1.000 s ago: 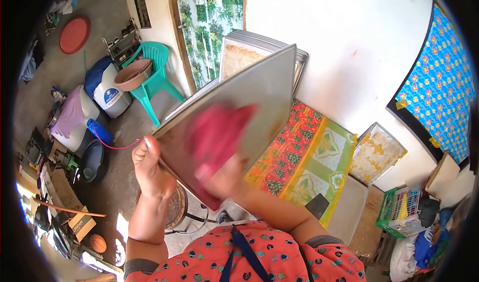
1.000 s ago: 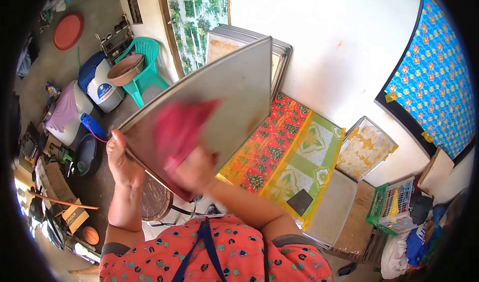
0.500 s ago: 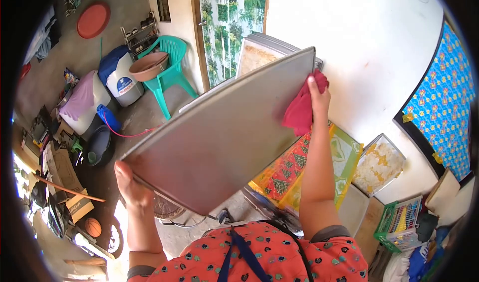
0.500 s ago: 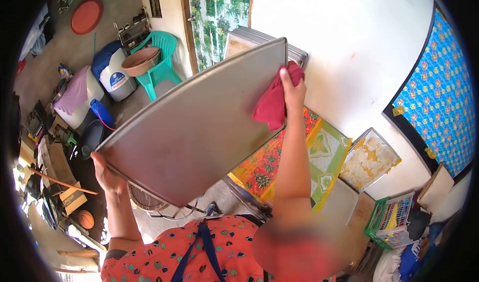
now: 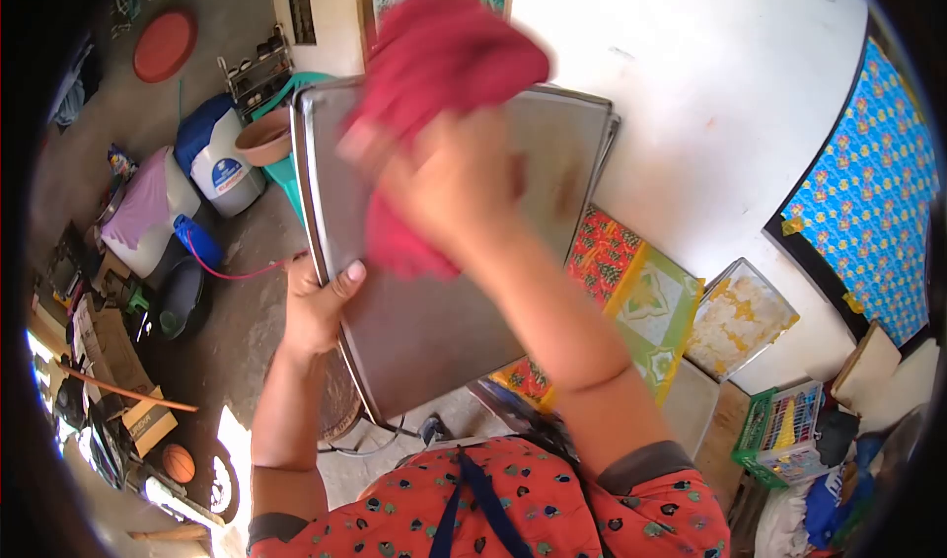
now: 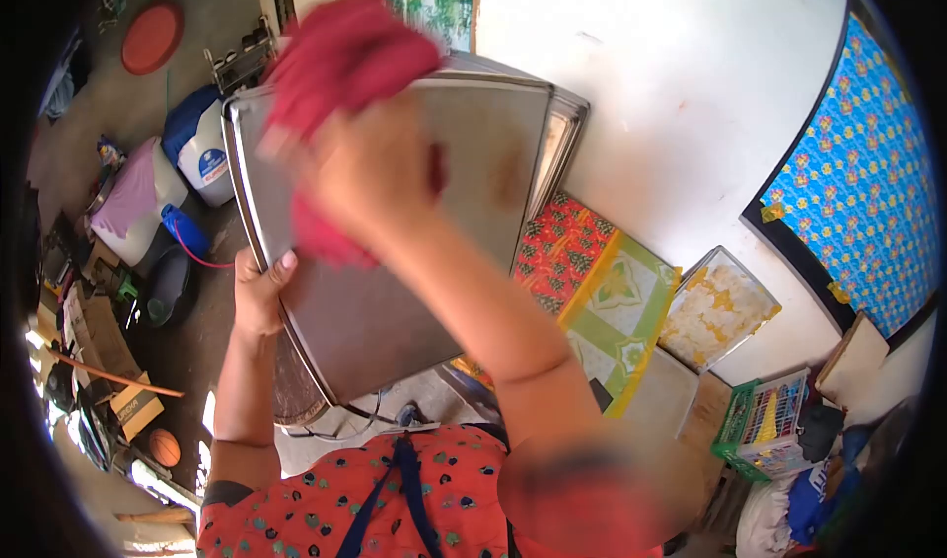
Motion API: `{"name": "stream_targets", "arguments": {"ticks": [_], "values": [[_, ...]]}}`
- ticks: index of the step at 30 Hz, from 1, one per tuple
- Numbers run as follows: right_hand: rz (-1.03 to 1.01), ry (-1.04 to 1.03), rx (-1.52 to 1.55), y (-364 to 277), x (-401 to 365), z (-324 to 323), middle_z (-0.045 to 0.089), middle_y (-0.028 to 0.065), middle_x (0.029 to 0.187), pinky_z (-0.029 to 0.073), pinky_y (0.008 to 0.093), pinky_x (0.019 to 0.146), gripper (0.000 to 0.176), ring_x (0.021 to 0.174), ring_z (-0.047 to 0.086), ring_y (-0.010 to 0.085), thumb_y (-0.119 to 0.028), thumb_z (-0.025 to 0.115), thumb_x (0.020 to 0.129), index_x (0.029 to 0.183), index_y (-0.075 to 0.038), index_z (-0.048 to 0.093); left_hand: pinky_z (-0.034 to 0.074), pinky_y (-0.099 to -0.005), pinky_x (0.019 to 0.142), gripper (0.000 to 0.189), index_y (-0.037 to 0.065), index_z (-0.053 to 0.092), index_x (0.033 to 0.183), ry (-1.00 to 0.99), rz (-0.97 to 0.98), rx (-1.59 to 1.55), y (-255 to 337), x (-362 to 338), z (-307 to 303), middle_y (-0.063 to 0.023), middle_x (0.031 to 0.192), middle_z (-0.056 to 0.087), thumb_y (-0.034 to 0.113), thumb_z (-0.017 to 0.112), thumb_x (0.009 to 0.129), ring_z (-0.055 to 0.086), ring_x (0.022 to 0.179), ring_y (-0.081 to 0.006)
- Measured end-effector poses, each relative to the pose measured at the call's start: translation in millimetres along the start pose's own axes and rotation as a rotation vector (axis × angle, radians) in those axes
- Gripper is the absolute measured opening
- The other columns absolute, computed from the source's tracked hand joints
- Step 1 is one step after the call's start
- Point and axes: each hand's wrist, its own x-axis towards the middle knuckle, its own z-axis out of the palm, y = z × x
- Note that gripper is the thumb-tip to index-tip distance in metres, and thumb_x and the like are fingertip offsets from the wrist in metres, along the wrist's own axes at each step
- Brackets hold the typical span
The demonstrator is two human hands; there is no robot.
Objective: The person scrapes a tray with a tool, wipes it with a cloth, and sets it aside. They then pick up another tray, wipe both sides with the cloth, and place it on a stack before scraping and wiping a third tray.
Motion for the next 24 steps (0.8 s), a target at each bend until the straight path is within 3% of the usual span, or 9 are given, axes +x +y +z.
{"name": "stream_targets", "arguments": {"ticks": [3,4,5,7,9,15,18,22,24], "values": [[-0.328,0.015,0.198,-57,-37,22,0.051,0.0183,0.128,0.035,0.0542,0.1,0.031,0.119,0.047,0.04,-0.029,0.058,0.077,0.097,-0.008,0.066,0.048,-0.0269,0.072,0.015,0.001,0.064,0.099,0.483,0.007,-0.404,-2,-2,35,-0.0025,0.09,0.066,0.0,0.062,0.084,0.061,0.083,-0.0128],[-0.293,-0.104,0.226,-48,-36,24,0.038,0.0168,0.142,0.023,0.0573,0.107,0.031,0.133,0.029,0.0426,-0.025,0.056,0.078,0.105,-0.011,0.064,0.048,-0.0272,0.073,0.016,0.0,0.064,0.098,0.357,0.058,-0.271,-7,-4,21,-0.003,0.091,0.065,0.0,0.063,0.083,0.061,0.083,-0.0133],[-0.257,0.032,0.21,-33,-27,29,0.039,0.0176,0.141,0.029,0.0561,0.105,0.031,0.133,0.03,0.0431,-0.018,0.064,0.07,0.1,-0.009,0.064,0.048,-0.0275,0.073,0.017,-0.001,0.063,0.098,0.229,0.106,-0.137,-12,-10,3,-0.0034,0.091,0.065,-0.001,0.064,0.082,0.062,0.083,-0.0138],[-0.128,0.111,0.04,5,0,14,0.042,0.0197,0.137,0.034,0.0496,0.104,0.024,0.128,0.036,0.0456,-0.018,0.06,0.08,0.1,-0.004,0.063,0.051,-0.0309,0.081,0.026,-0.004,0.061,0.104,0.185,0.156,-0.127,-3,-21,-15,-0.012,0.1,0.065,0.007,0.064,0.08,0.064,0.09,-0.0212],[0.406,-0.023,0.301,58,11,2,0.046,0.025,0.129,0.037,0.0451,0.101,0.029,0.117,0.043,0.0481,-0.025,0.054,0.09,0.103,0.001,0.06,0.054,-0.032,0.076,0.024,-0.004,0.06,0.102,0.2,0.165,-0.321,19,-24,-6,-0.0128,0.096,0.065,0.006,0.061,0.08,0.066,0.084,-0.0226],[0.506,-0.126,-0.031,82,-171,29,0.046,0.0289,0.121,0.041,0.0454,0.093,0.036,0.107,0.049,0.0453,-0.024,0.053,0.093,0.112,0.007,0.053,0.056,-0.0354,0.075,0.029,-0.004,0.057,0.108,0.362,0.135,-0.423,3,-15,-38,-0.0138,0.094,0.065,0.008,0.058,0.082,0.066,0.083,-0.0249],[0.678,-0.091,0.152,59,-280,29,0.045,0.0249,0.126,0.031,0.0465,0.102,0.036,0.12,0.041,0.0403,-0.021,0.056,0.091,0.116,0.004,0.054,0.056,-0.0357,0.075,0.031,-0.003,0.056,0.112,0.399,0.223,-0.434,5,-10,-41,-0.0139,0.096,0.064,0.009,0.057,0.082,0.066,0.084,-0.0256],[1.287,0.153,0.453,82,-276,36,0.059,0.0101,0.105,0.046,0.0385,0.083,0.037,0.094,0.057,0.0229,-0.03,0.06,0.09,0.11,0.0,0.053,0.055,-0.0358,0.073,0.035,-0.001,0.054,0.115,0.344,0.291,-0.373,-8,-8,-43,-0.0135,0.1,0.062,0.013,0.058,0.083,0.064,0.087,-0.0255],[1.491,0.373,0.992,106,-261,39,0.059,0.008,0.104,0.047,0.0362,0.078,0.039,0.093,0.056,0.0192,-0.034,0.061,0.089,0.11,-0.001,0.054,0.053,-0.0365,0.078,0.034,0.0,0.058,0.112,0.276,0.298,-0.401,-6,-4,-35,-0.012,0.1,0.064,0.015,0.061,0.081,0.064,0.088,-0.0256]]}}
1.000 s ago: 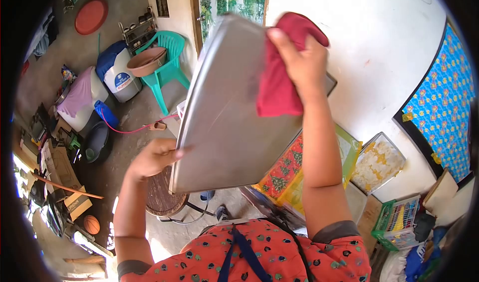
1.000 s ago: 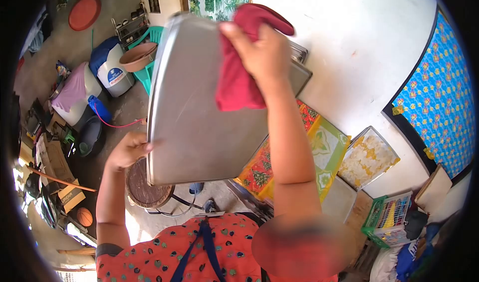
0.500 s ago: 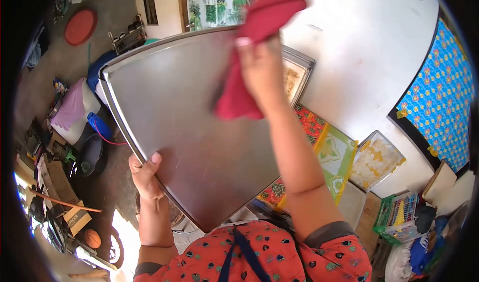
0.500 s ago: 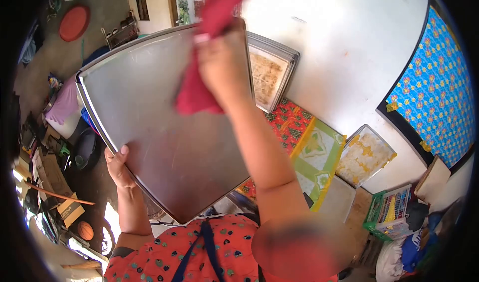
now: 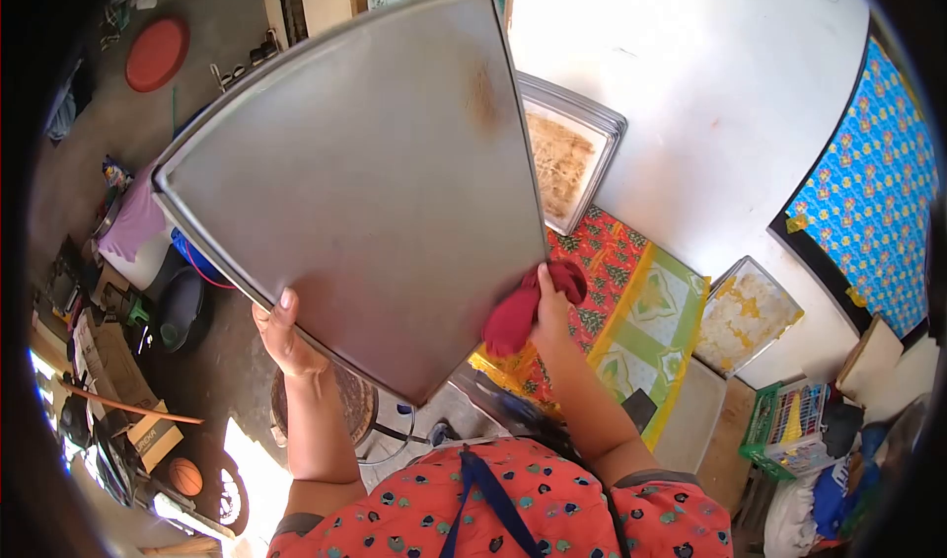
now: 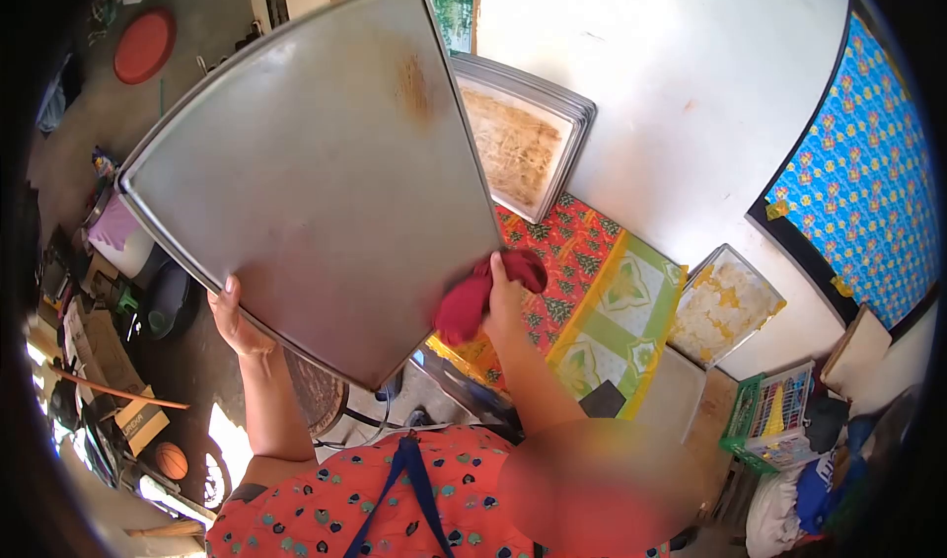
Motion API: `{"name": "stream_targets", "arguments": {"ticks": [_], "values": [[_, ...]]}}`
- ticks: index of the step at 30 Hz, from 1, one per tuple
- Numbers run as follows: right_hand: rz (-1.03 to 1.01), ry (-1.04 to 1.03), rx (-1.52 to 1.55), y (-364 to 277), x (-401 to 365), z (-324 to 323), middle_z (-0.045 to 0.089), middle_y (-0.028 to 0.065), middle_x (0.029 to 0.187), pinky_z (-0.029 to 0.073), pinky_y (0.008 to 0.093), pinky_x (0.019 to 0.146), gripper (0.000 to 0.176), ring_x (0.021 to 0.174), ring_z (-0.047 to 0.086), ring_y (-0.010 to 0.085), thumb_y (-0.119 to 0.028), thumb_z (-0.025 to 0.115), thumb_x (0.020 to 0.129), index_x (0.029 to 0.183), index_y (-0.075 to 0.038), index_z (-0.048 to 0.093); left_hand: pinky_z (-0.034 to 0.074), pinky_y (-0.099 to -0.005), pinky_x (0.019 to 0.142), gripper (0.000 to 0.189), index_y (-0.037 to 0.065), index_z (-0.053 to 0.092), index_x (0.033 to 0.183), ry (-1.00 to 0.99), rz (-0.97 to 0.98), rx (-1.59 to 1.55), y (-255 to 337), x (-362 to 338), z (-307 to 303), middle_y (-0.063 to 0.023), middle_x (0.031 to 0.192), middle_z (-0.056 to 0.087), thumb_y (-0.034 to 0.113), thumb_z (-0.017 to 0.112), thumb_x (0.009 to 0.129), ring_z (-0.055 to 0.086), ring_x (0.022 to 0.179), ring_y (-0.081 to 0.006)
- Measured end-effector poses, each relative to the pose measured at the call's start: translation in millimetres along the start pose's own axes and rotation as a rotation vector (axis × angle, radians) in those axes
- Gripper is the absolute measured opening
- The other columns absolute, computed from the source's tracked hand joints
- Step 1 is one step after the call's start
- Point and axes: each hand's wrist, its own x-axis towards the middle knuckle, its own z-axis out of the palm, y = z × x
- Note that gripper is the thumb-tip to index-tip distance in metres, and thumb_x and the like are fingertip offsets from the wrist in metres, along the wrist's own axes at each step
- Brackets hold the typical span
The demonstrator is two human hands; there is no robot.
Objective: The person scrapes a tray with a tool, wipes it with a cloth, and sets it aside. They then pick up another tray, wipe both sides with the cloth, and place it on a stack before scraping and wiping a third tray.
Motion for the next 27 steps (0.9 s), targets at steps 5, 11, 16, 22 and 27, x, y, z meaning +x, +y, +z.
{"name": "stream_targets", "arguments": {"ticks": [5,11,16,22,27], "values": [[-0.338,0.227,-0.132,-82,44,14,0.061,0.0063,0.097,0.049,0.0337,0.07,0.047,0.083,0.058,0.0166,-0.043,0.064,0.086,0.108,-0.002,0.057,0.029,-0.0531,0.107,0.079,0.008,0.039,0.138,-0.538,-0.152,-0.572,20,13,-34,-0.0149,0.142,0.039,0.049,0.069,0.077,0.037,0.13,-0.034],[-0.564,0.352,-0.539,-198,73,38,0.064,0.0079,0.086,0.046,0.0317,0.072,0.046,0.078,0.058,0.0166,-0.04,0.068,0.084,0.09,0.006,0.063,0.042,-0.0466,0.097,0.084,-0.009,0.048,0.125,-0.534,-0.394,0.065,77,11,-80,-0.0225,0.114,0.06,0.05,0.075,0.071,0.059,0.106,-0.0318],[-0.775,0.025,-0.699,-232,74,85,0.062,0.0041,0.08,0.045,0.0306,0.07,0.037,0.074,0.056,0.0139,-0.035,0.071,0.081,0.084,0.001,0.063,0.047,-0.0305,0.079,0.027,0.0,0.059,0.105,0.167,-0.367,0.378,38,-33,-41,-0.0035,0.094,0.062,0.015,0.065,0.084,0.058,0.086,-0.0146],[-0.479,-0.219,-0.829,-225,76,88,0.063,0.0138,0.097,0.046,0.0328,0.081,0.057,0.089,0.059,0.0208,-0.043,0.072,0.078,0.103,0.007,0.058,0.055,-0.0314,0.072,0.016,0.004,0.065,0.095,0.283,-0.223,0.096,51,-44,-12,-0.0091,0.091,0.068,0.017,0.065,0.086,0.067,0.08,-0.0211],[-0.355,-0.046,-1.237,-134,65,5,0.06,0.0218,0.11,0.046,0.0364,0.089,0.071,0.096,0.061,0.0284,-0.048,0.071,0.077,0.112,0.011,0.053,0.056,-0.0318,0.069,0.021,0.005,0.063,0.101,0.396,-0.224,0.044,44,-39,-32,-0.0094,0.093,0.067,0.022,0.061,0.089,0.067,0.078,-0.0212]]}}
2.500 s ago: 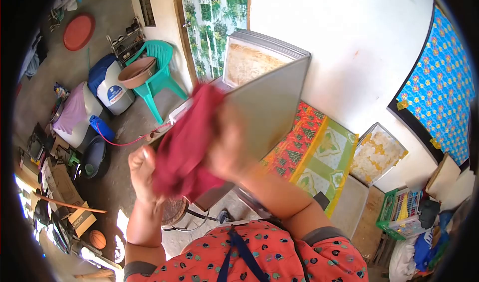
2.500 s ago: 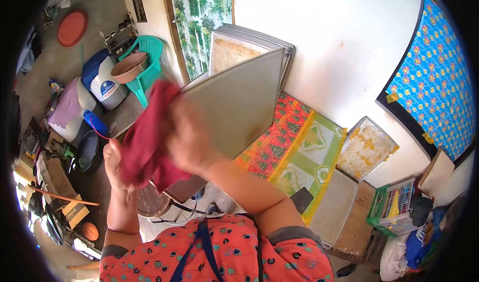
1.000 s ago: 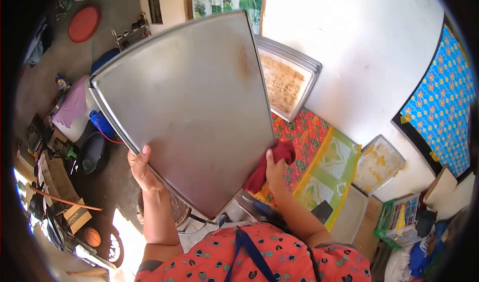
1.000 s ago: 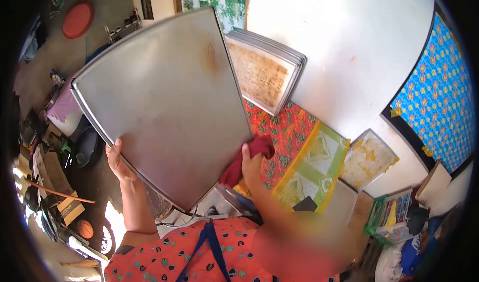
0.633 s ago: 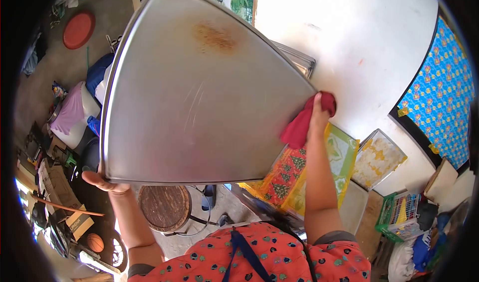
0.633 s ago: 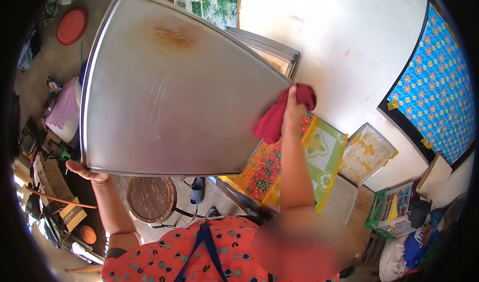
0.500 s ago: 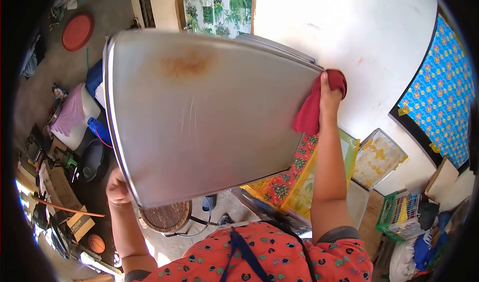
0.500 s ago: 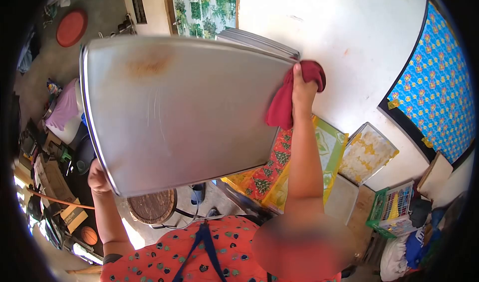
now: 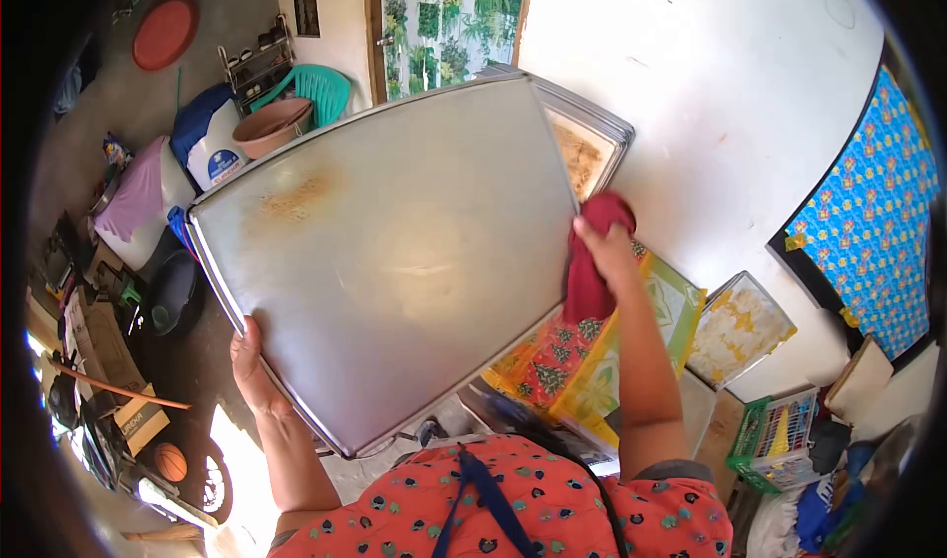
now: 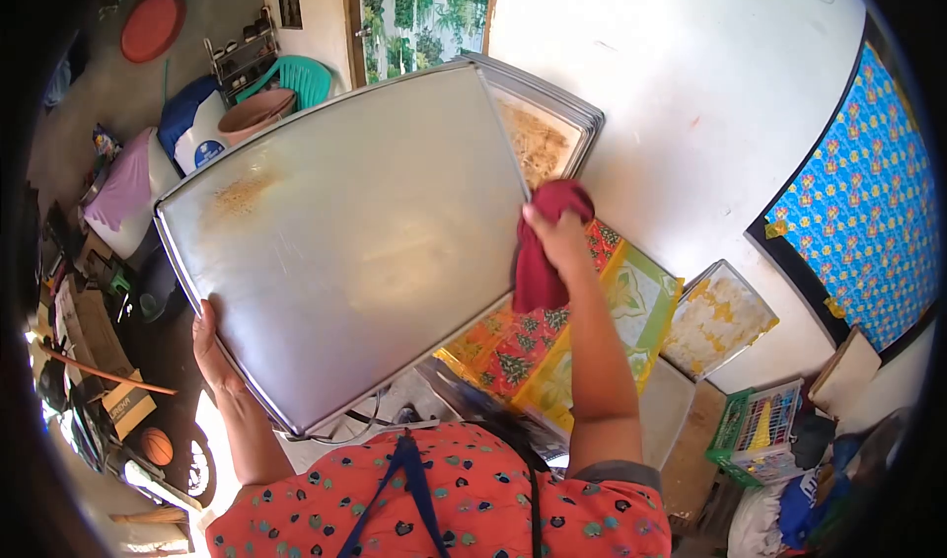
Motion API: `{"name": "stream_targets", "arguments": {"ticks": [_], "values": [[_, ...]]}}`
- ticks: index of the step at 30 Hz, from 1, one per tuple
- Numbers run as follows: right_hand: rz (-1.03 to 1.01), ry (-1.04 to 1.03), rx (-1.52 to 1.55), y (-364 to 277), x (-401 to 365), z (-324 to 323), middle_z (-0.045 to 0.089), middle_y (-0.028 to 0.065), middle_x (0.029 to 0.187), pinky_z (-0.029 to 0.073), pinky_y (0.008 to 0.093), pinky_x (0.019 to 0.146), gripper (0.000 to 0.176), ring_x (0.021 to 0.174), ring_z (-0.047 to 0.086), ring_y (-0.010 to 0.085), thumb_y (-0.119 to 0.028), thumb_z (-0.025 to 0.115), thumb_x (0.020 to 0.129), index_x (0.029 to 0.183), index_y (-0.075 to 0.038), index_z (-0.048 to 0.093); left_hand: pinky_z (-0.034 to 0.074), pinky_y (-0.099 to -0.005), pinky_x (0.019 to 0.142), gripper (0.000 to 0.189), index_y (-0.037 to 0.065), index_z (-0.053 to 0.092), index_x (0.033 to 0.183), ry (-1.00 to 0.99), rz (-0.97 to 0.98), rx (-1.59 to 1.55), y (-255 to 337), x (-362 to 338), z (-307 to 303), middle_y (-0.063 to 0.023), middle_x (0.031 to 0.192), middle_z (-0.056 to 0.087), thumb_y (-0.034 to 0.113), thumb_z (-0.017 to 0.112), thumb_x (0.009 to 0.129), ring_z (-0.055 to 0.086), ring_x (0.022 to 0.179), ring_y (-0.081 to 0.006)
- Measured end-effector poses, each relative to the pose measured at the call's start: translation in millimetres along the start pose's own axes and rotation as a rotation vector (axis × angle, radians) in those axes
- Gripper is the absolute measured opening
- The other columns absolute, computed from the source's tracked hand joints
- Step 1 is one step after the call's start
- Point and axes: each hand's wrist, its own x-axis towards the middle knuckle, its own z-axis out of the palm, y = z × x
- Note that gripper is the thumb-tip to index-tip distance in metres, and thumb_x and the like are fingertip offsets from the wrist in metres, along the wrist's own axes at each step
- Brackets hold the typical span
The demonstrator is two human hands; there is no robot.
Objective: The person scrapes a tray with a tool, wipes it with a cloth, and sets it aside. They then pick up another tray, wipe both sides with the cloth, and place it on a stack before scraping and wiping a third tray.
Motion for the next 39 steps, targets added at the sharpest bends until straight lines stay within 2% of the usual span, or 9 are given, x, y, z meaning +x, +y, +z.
{"name": "stream_targets", "arguments": {"ticks": [2,5,11,15,21,30,35,37,39], "values": [[0.287,-0.107,0.505,25,-50,14,0.058,0.0241,0.116,0.044,0.0387,0.093,0.076,0.102,0.06,0.0317,-0.051,0.07,0.076,0.118,0.01,0.05,0.056,-0.0325,0.069,0.024,0.004,0.061,0.105,0.001,-0.006,-0.026,0,3,3,-0.0104,0.095,0.067,0.023,0.057,0.091,0.067,0.078,-0.0223],[0.121,-0.401,-0.212,102,-129,53,0.059,0.0189,0.117,0.045,0.0392,0.092,0.068,0.105,0.059,0.0277,-0.046,0.068,0.08,0.122,0.004,0.049,0.057,-0.0356,0.07,0.027,0.005,0.058,0.11,0.002,0.043,-0.014,-18,20,-16,-0.0098,0.096,0.066,0.026,0.056,0.092,0.067,0.081,-0.0235],[0.355,-0.419,1.13,76,-103,-8,0.063,0.0055,0.106,0.048,0.031,0.083,0.057,0.092,0.061,0.0164,-0.048,0.062,0.085,0.121,-0.004,0.054,0.055,-0.0407,0.079,0.035,0.006,0.055,0.114,0.001,0.002,-0.069,-30,53,-26,-0.0116,0.105,0.063,0.032,0.058,0.09,0.065,0.09,-0.0268],[0.132,0.236,1.355,52,-66,-45,0.056,0.0003,0.103,0.048,0.0285,0.076,0.046,0.089,0.056,0.0155,-0.043,0.057,0.091,0.118,-0.006,0.053,0.05,-0.044,0.089,0.045,0.004,0.053,0.123,-0.198,-0.095,-0.209,-54,67,-43,-0.0139,0.117,0.061,0.035,0.056,0.091,0.061,0.104,-0.0289],[-0.306,0.703,-0.296,13,-76,-52,0.067,0.012,0.093,0.048,0.0403,0.073,0.038,0.082,0.064,0.0285,-0.04,0.063,0.087,0.098,-0.003,0.066,0.049,-0.0454,0.09,0.046,0.003,0.054,0.121,-0.202,-0.104,-0.24,-68,48,-19,-0.014,0.117,0.061,0.035,0.061,0.088,0.061,0.103,-0.0306],[-1.278,-0.242,-0.026,-101,-231,91,0.058,0.0108,0.095,0.047,0.0435,0.07,0.033,0.081,0.058,0.0292,-0.02,0.058,0.074,0.105,-0.01,0.061,0.054,-0.034,0.076,0.028,0.008,0.062,0.101,-0.246,-0.001,-0.084,-69,49,41,-0.0064,0.096,0.066,0.032,0.061,0.089,0.064,0.085,-0.0202],[-0.662,-0.04,-0.086,7,-143,62,0.06,0.0152,0.095,0.049,0.041,0.071,0.045,0.085,0.059,0.0349,-0.027,0.067,0.073,0.112,-0.007,0.058,0.054,-0.0352,0.078,0.024,0.004,0.061,0.104,-0.273,0.1,-0.046,-44,51,17,-0.0088,0.097,0.065,0.02,0.063,0.086,0.065,0.087,-0.0221],[0.231,-0.089,0.602,28,-95,45,0.061,0.0149,0.108,0.048,0.0416,0.081,0.048,0.099,0.058,0.0298,-0.03,0.066,0.074,0.115,-0.007,0.056,0.054,-0.0344,0.078,0.023,0.005,0.063,0.101,-0.366,0.097,0.012,-25,41,28,-0.0084,0.095,0.066,0.014,0.067,0.081,0.065,0.084,-0.0211],[0.28,-0.01,0.969,26,-58,21,0.06,0.014,0.109,0.047,0.0408,0.082,0.048,0.1,0.057,0.0285,-0.029,0.067,0.074,0.115,-0.007,0.055,0.054,-0.0343,0.08,0.029,0.004,0.064,0.102,-0.489,0.056,0.047,-11,40,31,-0.0082,0.093,0.067,0.005,0.07,0.073,0.066,0.082,-0.0221]]}}
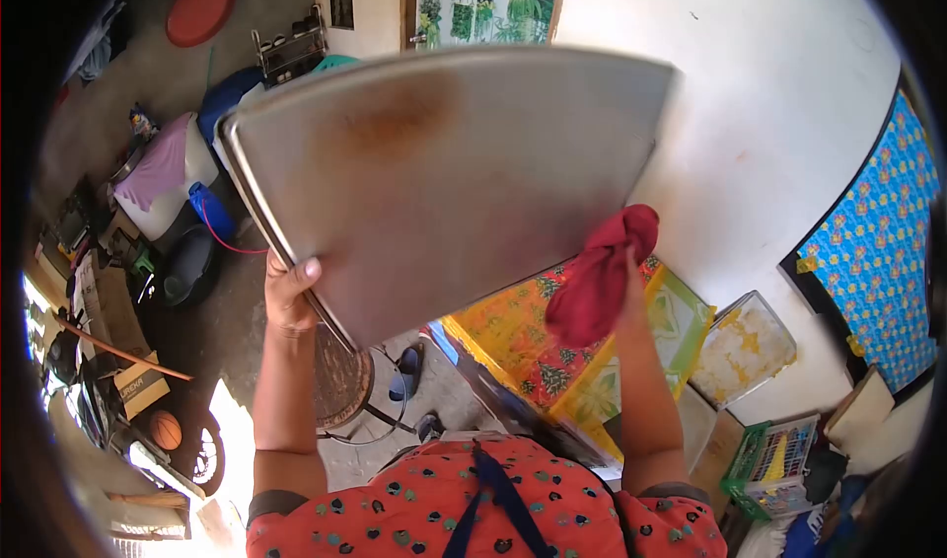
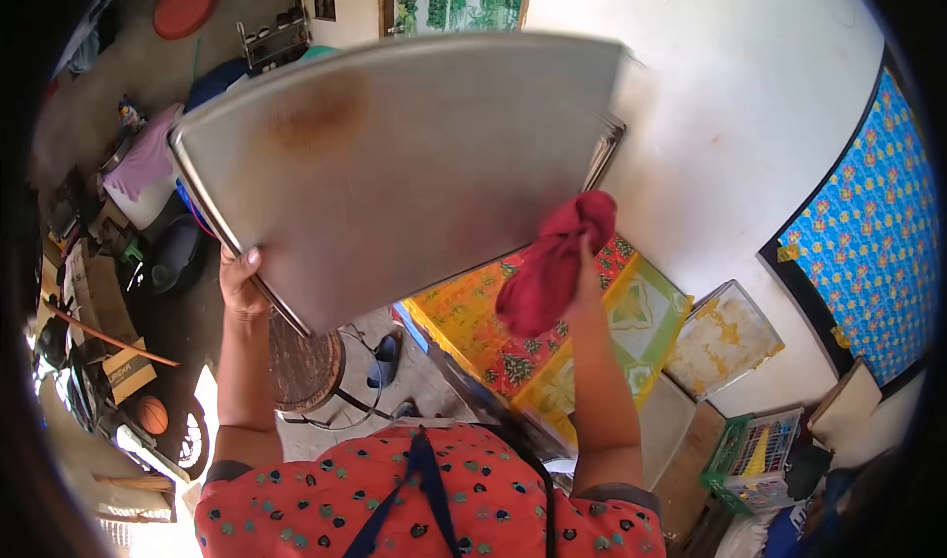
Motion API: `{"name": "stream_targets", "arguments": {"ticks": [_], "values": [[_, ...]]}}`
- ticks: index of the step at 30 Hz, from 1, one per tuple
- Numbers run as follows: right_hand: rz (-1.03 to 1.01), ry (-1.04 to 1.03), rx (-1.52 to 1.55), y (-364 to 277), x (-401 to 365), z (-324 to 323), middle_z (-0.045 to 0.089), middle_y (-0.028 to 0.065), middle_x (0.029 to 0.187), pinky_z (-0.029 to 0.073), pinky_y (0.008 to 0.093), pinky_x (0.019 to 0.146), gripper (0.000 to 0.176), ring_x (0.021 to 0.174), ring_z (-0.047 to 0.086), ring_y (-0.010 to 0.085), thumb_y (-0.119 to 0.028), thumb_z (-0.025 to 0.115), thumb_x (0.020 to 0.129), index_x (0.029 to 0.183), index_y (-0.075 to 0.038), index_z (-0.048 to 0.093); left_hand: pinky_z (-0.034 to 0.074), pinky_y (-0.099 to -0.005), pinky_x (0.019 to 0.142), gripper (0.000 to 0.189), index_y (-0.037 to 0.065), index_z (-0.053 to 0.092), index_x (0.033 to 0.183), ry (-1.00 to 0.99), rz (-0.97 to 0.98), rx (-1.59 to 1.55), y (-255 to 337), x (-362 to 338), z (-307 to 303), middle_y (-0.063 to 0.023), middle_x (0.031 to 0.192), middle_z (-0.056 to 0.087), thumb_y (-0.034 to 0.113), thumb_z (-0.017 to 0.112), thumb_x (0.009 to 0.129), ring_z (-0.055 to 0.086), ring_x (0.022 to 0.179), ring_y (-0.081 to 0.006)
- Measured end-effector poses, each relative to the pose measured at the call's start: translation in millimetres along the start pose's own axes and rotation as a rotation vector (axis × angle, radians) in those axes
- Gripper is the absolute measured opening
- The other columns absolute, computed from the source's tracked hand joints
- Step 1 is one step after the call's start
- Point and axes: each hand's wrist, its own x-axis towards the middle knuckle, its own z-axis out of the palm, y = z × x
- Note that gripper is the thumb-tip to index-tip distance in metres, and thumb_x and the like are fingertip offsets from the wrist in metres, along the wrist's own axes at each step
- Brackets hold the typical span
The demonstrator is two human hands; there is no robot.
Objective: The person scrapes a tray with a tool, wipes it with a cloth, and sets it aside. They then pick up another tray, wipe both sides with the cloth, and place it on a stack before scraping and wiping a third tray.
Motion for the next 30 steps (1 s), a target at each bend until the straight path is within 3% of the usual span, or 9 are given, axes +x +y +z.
{"name": "stream_targets", "arguments": {"ticks": [1,3,7,8,11,13,19,25,30], "values": [[-0.043,-0.014,0.091,-17,7,0,0.059,0.0135,0.109,0.046,0.0403,0.083,0.049,0.1,0.057,0.0278,-0.028,0.067,0.074,0.116,-0.007,0.054,0.053,-0.0396,0.081,0.022,0.003,0.067,0.097,-0.018,0.009,0.087,1,-1,-5,-0.0129,0.094,0.068,0.008,0.068,0.076,0.066,0.083,-0.0254],[-0.164,-0.052,0.157,-46,10,0,0.058,0.0126,0.109,0.045,0.0395,0.084,0.049,0.1,0.056,0.0265,-0.027,0.067,0.073,0.116,-0.007,0.053,0.048,-0.0439,0.088,0.013,0.001,0.07,0.088,-0.745,0.071,0.52,34,22,-5,-0.018,0.095,0.069,0.009,0.066,0.078,0.066,0.087,-0.0289],[-0.399,-0.139,0.176,-80,-6,0,0.056,0.0107,0.11,0.044,0.0377,0.086,0.051,0.101,0.054,0.0239,-0.025,0.068,0.073,0.117,-0.007,0.05,0.032,-0.0392,0.104,0.011,0.008,0.073,0.084,-1.142,0.14,1.146,77,38,26,-0.0153,0.096,0.069,0.01,0.066,0.076,0.058,0.112,-0.0297],[-0.449,-0.163,0.174,-85,-10,-1,0.055,0.0103,0.11,0.043,0.0373,0.087,0.051,0.101,0.053,0.0232,-0.025,0.068,0.073,0.117,-0.007,0.049,0.03,-0.0407,0.106,0.014,0.009,0.073,0.088,-0.842,0.267,1.306,72,32,21,-0.0127,0.107,0.067,0.009,0.065,0.077,0.05,0.121,-0.0277],[-0.561,-0.216,0.172,-102,-22,-11,0.053,0.0089,0.11,0.042,0.036,0.088,0.052,0.101,0.052,0.0213,-0.023,0.068,0.073,0.118,-0.008,0.047,0.043,-0.0303,0.094,0.027,0.005,0.065,0.108,0.228,-0.023,0.322,32,32,47,-0.0111,0.115,0.063,0.025,0.055,0.093,0.055,0.111,-0.0182],[-0.618,-0.23,0.165,-110,-24,-22,0.052,0.0079,0.111,0.041,0.0351,0.089,0.053,0.101,0.051,0.0199,-0.022,0.069,0.073,0.118,-0.008,0.046,0.047,-0.025,0.078,0.04,-0.001,0.058,0.115,0.349,-0.432,0.45,18,37,-7,-0.0098,0.1,0.064,0.034,0.049,0.097,0.06,0.089,-0.0132],[-0.634,-0.27,0.025,-120,-36,-75,0.049,0.0051,0.112,0.038,0.0325,0.093,0.056,0.102,0.048,0.016,-0.019,0.07,0.072,0.12,-0.008,0.041,0.04,-0.0232,0.066,0.029,-0.001,0.061,0.095,0.121,-0.446,0.757,-77,8,-57,0.001,0.079,0.056,0.026,0.05,0.097,0.046,0.071,-0.0058],[-0.156,-0.292,-0.228,-88,-50,-134,0.056,0.0068,0.108,0.043,0.0321,0.088,0.053,0.101,0.054,0.0178,-0.012,0.073,0.075,0.12,-0.003,0.046,0.04,-0.0294,0.065,0.023,-0.003,0.058,0.093,0.137,-0.551,1.076,-166,-5,-70,-0.0065,0.074,0.055,0.019,0.053,0.093,0.045,0.069,-0.0129],[-0.067,-0.074,-0.542,-85,-18,-134,0.064,0.0088,0.105,0.047,0.0328,0.085,0.048,0.095,0.06,0.018,-0.016,0.075,0.075,0.116,0.0,0.055,0.04,-0.0299,0.062,0.018,-0.001,0.059,0.093,0.115,-0.369,1.059,-227,83,-89,-0.0045,0.071,0.053,0.015,0.053,0.093,0.044,0.066,-0.0126]]}}
